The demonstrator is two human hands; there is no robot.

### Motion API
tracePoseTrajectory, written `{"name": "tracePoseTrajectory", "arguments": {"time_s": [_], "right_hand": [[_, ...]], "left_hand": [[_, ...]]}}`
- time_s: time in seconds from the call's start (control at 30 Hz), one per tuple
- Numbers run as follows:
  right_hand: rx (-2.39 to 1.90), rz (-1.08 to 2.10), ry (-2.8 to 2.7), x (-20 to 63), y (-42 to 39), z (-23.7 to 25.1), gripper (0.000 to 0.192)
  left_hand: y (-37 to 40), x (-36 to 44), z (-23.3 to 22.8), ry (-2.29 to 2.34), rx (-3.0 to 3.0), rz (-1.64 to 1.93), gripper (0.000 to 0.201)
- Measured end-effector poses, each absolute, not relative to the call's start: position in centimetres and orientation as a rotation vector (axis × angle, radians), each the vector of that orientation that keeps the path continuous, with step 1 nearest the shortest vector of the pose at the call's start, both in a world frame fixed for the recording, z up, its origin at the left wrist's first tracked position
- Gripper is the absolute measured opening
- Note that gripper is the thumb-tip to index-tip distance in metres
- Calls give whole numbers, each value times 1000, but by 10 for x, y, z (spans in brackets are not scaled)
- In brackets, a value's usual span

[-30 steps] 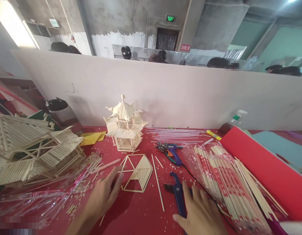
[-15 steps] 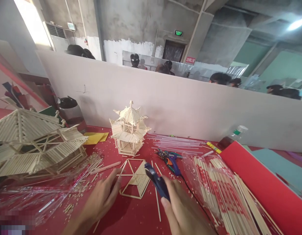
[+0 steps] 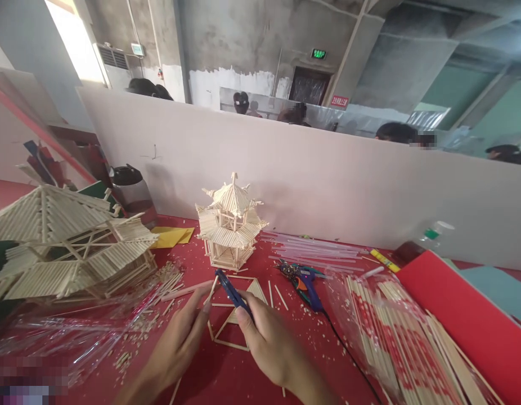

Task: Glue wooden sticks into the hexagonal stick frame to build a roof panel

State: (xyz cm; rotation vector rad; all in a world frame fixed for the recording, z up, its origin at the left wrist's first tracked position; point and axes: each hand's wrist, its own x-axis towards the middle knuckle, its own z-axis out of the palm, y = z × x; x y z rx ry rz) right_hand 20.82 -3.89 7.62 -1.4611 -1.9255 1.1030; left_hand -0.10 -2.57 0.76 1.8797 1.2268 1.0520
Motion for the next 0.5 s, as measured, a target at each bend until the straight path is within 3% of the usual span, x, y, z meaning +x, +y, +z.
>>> {"name": "tracePoseTrajectory", "arguments": {"time_s": [0.5], "right_hand": [[-1491,1138,-1953,208,-32,69,51]], "left_hand": [[-28,-1,9,1333,1863,910,43]]}}
